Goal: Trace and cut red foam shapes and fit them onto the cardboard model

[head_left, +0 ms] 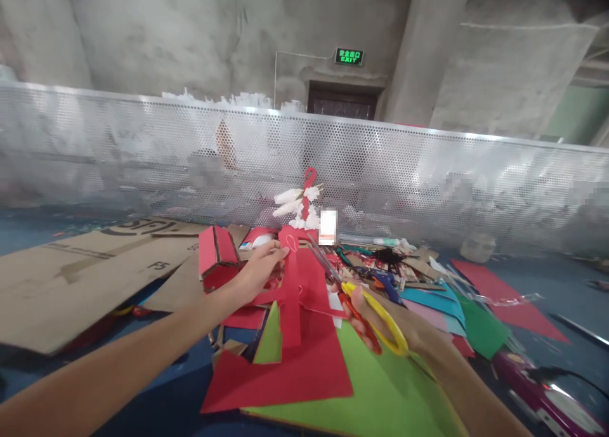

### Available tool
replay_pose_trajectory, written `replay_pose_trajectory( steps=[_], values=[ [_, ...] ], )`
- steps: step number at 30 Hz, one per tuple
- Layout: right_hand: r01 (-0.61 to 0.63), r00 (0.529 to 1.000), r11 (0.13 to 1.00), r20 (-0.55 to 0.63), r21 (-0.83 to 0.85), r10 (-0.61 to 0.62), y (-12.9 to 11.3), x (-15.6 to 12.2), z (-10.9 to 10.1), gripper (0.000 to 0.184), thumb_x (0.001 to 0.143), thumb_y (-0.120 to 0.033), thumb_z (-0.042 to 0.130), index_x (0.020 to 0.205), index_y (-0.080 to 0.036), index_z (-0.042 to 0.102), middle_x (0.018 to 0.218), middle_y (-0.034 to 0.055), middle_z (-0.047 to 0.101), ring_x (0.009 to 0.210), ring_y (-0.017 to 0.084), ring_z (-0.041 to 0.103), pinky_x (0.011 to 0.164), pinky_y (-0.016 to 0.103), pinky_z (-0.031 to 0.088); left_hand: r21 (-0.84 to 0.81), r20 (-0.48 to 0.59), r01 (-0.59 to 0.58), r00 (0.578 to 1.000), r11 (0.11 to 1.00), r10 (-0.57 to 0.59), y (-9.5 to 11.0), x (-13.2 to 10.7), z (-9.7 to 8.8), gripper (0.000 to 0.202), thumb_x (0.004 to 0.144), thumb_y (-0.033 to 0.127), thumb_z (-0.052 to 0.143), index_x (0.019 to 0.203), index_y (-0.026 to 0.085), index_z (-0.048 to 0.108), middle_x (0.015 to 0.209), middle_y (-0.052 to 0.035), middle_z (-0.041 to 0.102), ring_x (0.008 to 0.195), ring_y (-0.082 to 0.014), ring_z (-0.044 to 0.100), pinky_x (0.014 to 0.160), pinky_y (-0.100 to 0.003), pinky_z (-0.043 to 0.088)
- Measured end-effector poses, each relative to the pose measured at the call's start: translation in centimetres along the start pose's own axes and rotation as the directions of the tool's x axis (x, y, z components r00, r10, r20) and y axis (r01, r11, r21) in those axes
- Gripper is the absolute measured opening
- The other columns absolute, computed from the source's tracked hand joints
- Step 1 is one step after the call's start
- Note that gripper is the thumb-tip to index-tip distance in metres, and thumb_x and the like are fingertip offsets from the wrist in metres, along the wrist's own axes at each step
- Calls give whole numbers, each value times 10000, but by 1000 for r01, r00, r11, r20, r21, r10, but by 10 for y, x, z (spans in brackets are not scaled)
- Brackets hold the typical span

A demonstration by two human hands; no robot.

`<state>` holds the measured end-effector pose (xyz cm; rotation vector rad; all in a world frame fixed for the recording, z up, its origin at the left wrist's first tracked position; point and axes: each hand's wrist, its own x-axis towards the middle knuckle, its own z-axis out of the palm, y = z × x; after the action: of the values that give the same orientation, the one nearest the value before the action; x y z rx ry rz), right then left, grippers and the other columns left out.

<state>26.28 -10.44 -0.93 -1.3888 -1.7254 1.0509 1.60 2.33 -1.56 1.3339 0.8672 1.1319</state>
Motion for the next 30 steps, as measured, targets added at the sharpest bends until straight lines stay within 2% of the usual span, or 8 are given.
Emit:
replay_pose_trajectory(
  steps=[3,6,12,15,19,22,26,30],
  values=[
    [-22,987,1000,162,-11,23,1,3,3,476,833,-720,557,906,-250,543,651,-14,528,471,134,501,426,262,379,-25,-5,-31,1000,999,31,4,-2,1,386,739,451,762,781,218,457,622,81,496,497,-69,491,495,-182,408],
    [-47,977,998,209,29,40,6,6,5,530,867,-764,445,827,-237,488,656,-18,493,461,122,478,431,260,374,22,15,-37,999,999,37,8,-6,4,373,755,471,750,784,217,478,593,83,468,473,-67,454,459,-175,360],
    [14,978,999,208,30,-20,13,11,11,537,907,-766,390,935,-242,505,678,-23,466,461,118,468,413,249,361,137,73,-44,997,990,34,16,-15,11,332,835,487,680,781,215,497,534,102,372,410,-53,338,419,-187,254],
    [11,977,998,213,68,-26,17,11,11,523,917,-750,391,908,-239,504,694,-16,473,462,120,484,400,244,351,157,88,-79,994,984,65,17,-15,11,309,851,472,663,781,213,510,527,101,374,408,-58,355,423,-197,268],
    [18,980,994,193,109,-39,20,11,11,498,930,-730,397,982,-245,500,680,-19,486,471,122,492,402,232,353,178,91,-101,992,979,86,15,-13,11,289,867,463,648,786,212,529,520,98,379,410,-66,385,426,-202,284],
    [28,980,996,192,88,-45,17,10,11,514,918,-744,408,1009,-247,501,670,-24,483,462,118,481,408,230,367,184,98,-104,991,977,87,14,-13,11,272,871,441,647,786,207,538,534,91,403,410,-62,380,423,-204,291],
    [70,978,997,195,36,-75,7,9,11,569,913,-750,409,1194,-261,486,665,-23,498,444,124,473,397,244,371,183,108,-103,991,978,85,14,-14,12,262,870,433,649,796,201,554,557,76,452,420,-64,398,424,-205,309],
    [80,977,997,197,-8,-77,3,7,11,538,909,-731,454,1142,-250,512,674,-21,504,446,115,477,395,238,376,171,127,-113,988,979,91,14,-14,12,253,876,426,646,813,197,557,549,84,436,404,-56,371,410,-194,290]
  ],
)
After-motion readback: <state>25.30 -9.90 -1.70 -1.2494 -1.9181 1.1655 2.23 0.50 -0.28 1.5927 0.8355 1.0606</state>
